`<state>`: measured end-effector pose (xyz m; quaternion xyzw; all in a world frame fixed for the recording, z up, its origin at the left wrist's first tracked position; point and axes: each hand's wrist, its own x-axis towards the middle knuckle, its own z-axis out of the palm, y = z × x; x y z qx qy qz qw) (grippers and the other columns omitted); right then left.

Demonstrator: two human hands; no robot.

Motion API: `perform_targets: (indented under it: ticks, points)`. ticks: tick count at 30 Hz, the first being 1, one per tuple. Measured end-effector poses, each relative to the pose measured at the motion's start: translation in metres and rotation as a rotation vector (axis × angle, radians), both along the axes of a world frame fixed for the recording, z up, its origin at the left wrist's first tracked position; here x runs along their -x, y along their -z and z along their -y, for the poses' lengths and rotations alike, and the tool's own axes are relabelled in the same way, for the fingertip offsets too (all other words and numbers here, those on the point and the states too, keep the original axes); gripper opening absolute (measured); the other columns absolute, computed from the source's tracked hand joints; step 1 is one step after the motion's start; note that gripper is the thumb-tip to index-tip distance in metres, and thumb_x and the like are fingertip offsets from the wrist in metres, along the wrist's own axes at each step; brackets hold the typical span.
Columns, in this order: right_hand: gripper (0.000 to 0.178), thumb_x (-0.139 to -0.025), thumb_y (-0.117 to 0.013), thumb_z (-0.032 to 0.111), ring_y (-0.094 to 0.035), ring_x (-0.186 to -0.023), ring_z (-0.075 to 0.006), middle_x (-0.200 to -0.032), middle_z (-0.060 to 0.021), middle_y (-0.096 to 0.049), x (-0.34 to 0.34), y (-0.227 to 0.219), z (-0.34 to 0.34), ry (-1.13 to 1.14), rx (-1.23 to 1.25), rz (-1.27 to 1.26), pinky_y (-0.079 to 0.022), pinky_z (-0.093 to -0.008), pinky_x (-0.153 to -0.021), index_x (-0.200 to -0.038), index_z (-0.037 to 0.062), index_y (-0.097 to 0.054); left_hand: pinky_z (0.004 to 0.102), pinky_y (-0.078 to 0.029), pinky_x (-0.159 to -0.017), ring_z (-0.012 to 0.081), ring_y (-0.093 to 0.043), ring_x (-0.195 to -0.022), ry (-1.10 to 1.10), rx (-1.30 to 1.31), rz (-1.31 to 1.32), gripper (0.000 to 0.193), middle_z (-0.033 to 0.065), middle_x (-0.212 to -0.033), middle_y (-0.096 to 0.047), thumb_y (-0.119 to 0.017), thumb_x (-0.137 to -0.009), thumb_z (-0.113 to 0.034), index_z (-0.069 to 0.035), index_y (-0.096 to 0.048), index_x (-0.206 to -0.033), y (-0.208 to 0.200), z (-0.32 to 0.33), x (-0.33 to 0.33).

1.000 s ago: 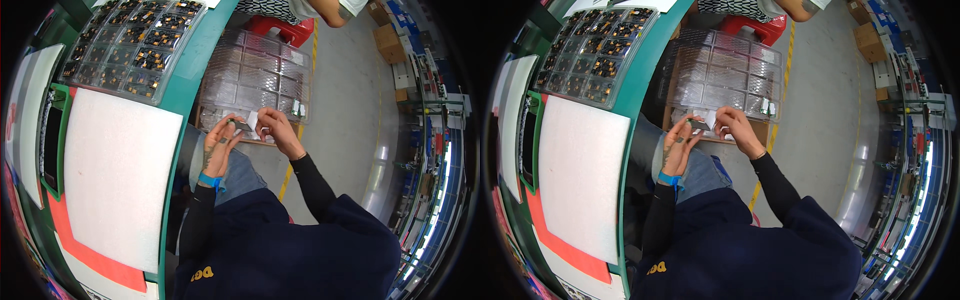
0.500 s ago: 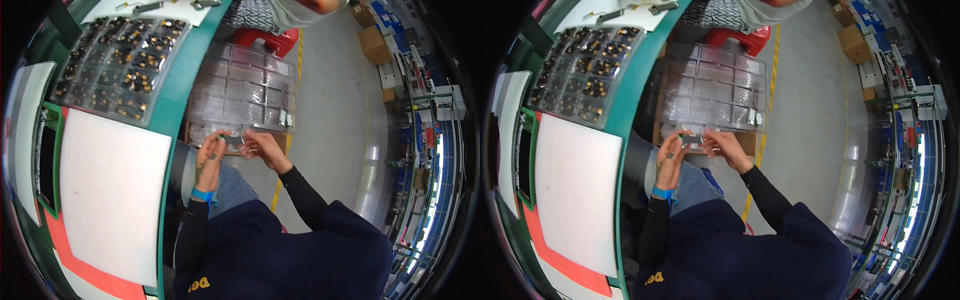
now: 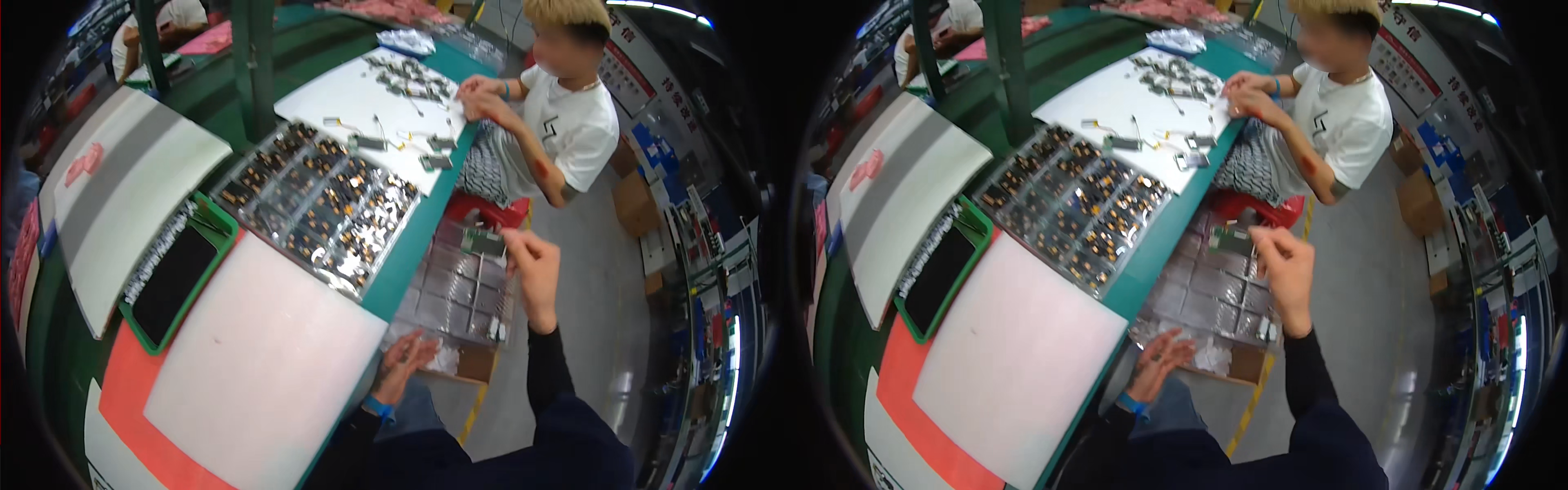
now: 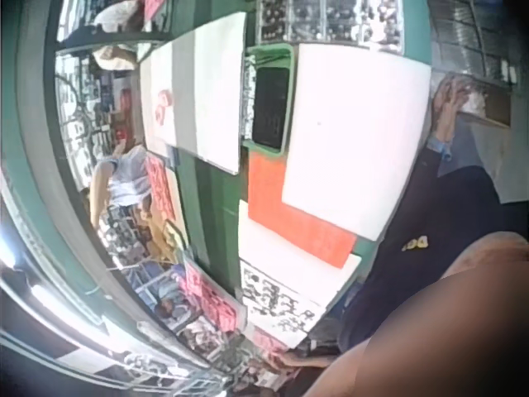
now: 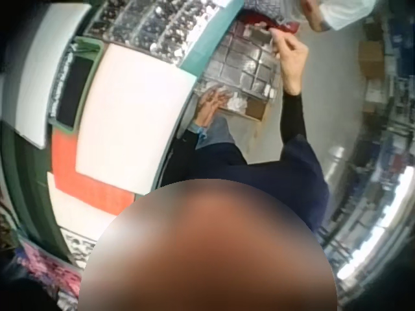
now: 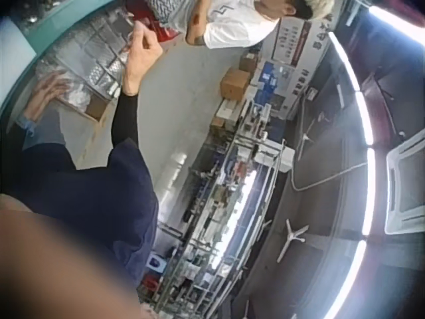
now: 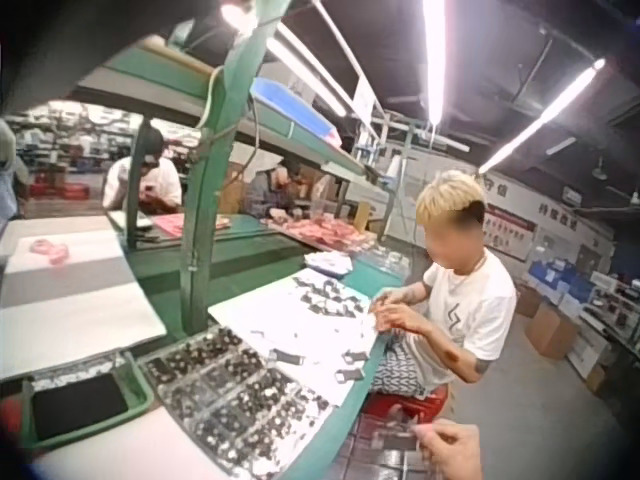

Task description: Assemble small electronic devices by connecting components like speakers and batteries to circuit boards.

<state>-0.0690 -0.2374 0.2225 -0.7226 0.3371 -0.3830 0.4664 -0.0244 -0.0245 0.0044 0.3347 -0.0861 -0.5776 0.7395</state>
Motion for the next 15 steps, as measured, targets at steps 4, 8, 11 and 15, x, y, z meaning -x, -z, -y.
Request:
perform_targets:
  ticks: [4,8,11,15]
  points:
    - [0.020,-0.094,-0.072,0.015,-0.054,-0.061,-0.0082,-0.074,-0.0042,-0.064,-0.093,-0.045,0.058,-0.178,-0.080,0.103,-0.046,-0.0211,-0.055,-0.099,-0.0043,-0.075,0.0340,-0.054,-0.102,0.0249,-0.068,-0.116,0.043,0.003,0.048,0.047,0.0169,-0.131,-0.067,-0.052,-0.110,-0.032,-0.005,-0.046,-0.148,0.005,0.003,0.003]
    - [0.022,-0.094,-0.073,0.017,-0.059,-0.071,-0.0103,-0.084,-0.0057,-0.065,-0.203,-0.051,0.107,-0.282,-0.263,0.223,-0.051,-0.0220,-0.064,-0.101,-0.0042,-0.072,0.0336,-0.054,-0.101,0.0249,-0.067,-0.116,0.055,-0.016,0.023,0.048,0.0174,-0.132,-0.066,-0.054,-0.110,-0.032,-0.002,-0.047,-0.147,-0.001,0.000,0.001]
    - [0.018,-0.095,-0.071,0.018,-0.062,-0.077,-0.0124,-0.087,-0.0066,-0.066,-0.270,-0.046,0.134,-0.273,-0.439,0.154,-0.051,-0.0223,-0.069,-0.098,-0.0004,-0.070,0.0346,-0.054,-0.103,0.0263,-0.068,-0.116,0.049,-0.041,-0.007,0.046,0.0189,-0.132,-0.064,-0.053,-0.110,-0.032,-0.002,-0.047,-0.145,-0.003,-0.007,0.000]
    - [0.017,-0.090,-0.072,0.015,-0.066,-0.072,-0.0175,-0.076,-0.0114,-0.068,-0.312,-0.045,0.263,-0.308,-0.858,-0.558,-0.055,-0.0262,-0.064,-0.089,-0.0027,-0.071,0.0350,-0.054,-0.103,0.0268,-0.068,-0.115,0.089,-0.029,-0.008,0.047,0.0194,-0.132,-0.064,-0.054,-0.110,-0.031,-0.001,-0.048,-0.145,-0.007,0.001,0.004]
